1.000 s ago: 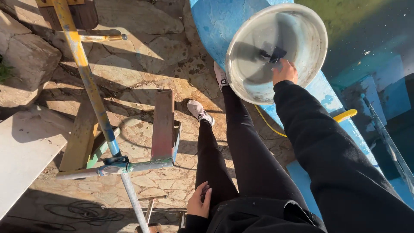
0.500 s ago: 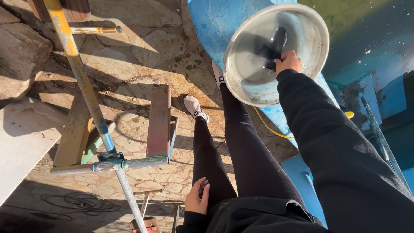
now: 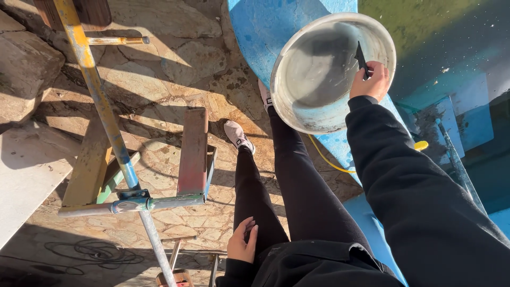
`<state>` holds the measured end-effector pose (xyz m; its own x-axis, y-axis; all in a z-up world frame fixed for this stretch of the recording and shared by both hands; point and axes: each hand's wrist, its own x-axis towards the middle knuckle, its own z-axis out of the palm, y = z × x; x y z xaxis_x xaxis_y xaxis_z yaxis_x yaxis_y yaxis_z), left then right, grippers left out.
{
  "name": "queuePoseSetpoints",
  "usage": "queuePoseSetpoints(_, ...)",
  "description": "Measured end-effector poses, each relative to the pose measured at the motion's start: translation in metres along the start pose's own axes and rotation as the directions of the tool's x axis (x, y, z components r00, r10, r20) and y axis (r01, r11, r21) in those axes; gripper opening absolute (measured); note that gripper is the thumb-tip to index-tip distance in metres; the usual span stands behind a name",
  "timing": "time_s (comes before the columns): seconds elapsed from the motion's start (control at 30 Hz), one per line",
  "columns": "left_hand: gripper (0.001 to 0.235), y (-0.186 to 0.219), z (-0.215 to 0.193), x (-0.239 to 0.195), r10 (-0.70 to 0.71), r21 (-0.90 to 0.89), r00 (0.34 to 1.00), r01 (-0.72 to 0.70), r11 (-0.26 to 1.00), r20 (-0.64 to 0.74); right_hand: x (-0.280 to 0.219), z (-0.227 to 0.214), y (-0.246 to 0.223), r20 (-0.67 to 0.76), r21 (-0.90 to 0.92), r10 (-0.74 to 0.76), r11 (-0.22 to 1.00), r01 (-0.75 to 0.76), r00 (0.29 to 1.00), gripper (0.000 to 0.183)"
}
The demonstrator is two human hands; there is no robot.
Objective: Wiping a metal pipe with a cloth and using a scraper to clean a metal plate on a structure
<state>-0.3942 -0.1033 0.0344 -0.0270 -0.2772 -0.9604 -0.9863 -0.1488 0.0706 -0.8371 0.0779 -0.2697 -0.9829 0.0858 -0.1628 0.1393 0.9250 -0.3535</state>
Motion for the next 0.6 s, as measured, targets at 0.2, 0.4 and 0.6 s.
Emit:
queuePoseSetpoints(0.2,0.045,-0.007,0.003,-0.002,-0.003,0.033,0.999,0.002,0.999,0.032,-0.043,0.07,0.026,0.407,-0.18,-0.203,0.938,0.296,0.891,0.028)
queuePoseSetpoints(0.4,0.044,-0.014,0.002,-0.007,-0.028,0.001,0.999,0.028,1.0,0.018,-0.064,0.108,0.035,0.465,-0.191,-0.28,0.895,0.404,0.84,0.036)
queuePoseSetpoints(0.6,0.044,-0.014,0.005,-0.006,-0.02,0.0,1.0,0.02,1.0,0.023,-0.052,0.086,0.02,0.552,-0.186,-0.124,0.946,0.267,0.825,0.036)
